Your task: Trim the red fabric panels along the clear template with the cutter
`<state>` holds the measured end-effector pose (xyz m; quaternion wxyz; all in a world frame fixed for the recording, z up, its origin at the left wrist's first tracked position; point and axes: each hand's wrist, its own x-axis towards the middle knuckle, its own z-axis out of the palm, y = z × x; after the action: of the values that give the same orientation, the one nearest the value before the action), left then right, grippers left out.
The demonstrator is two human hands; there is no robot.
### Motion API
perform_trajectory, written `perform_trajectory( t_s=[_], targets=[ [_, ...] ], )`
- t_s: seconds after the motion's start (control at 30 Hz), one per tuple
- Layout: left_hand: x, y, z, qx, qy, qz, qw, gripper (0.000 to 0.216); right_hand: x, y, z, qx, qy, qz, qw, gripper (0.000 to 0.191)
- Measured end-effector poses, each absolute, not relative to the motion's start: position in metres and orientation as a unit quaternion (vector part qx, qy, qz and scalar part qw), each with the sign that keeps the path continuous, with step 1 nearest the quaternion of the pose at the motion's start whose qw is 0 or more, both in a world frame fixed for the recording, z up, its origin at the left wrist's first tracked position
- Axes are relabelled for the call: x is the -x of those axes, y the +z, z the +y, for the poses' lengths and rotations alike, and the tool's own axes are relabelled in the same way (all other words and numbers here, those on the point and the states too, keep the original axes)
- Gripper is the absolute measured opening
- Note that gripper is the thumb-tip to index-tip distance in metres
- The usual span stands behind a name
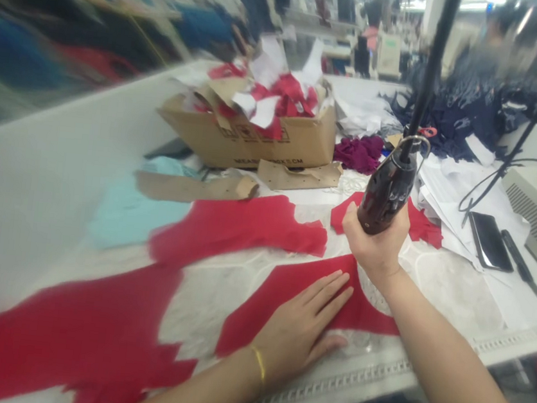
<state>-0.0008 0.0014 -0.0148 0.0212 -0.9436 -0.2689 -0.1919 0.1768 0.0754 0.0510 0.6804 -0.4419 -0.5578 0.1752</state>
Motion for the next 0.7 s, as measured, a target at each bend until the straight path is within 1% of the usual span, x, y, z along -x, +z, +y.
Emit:
perform_trajectory(
  t_s=[0.1, 0.33, 0.47, 0.57, 0.7],
  targets=[
    [0.001, -0.012, 0.002, 0.943, -0.2, -0.262, 0.038, 0.073, -0.172, 0.052, 0.076, 0.449, 0.166, -0.514, 0.712, 0.026],
    [0.003, -0.01, 0.002, 0.945, -0.194, -0.259, 0.038, 0.07, -0.167, 0.056, 0.077, 0.46, 0.201, -0.486, 0.715, 0.026],
    [0.007, -0.015, 0.004, 0.945, -0.203, -0.257, 0.023, 0.066, -0.166, 0.057, 0.079, 0.462, 0.199, -0.484, 0.716, 0.027],
    [0.009, -0.024, 0.005, 0.937, -0.236, -0.256, 0.025, 0.069, -0.164, 0.056, 0.083, 0.461, 0.19, -0.484, 0.719, 0.026],
    [0.011, -0.043, 0.012, 0.912, -0.321, -0.245, 0.068, 0.071, -0.163, 0.06, 0.085, 0.466, 0.193, -0.472, 0.723, 0.028]
  ],
)
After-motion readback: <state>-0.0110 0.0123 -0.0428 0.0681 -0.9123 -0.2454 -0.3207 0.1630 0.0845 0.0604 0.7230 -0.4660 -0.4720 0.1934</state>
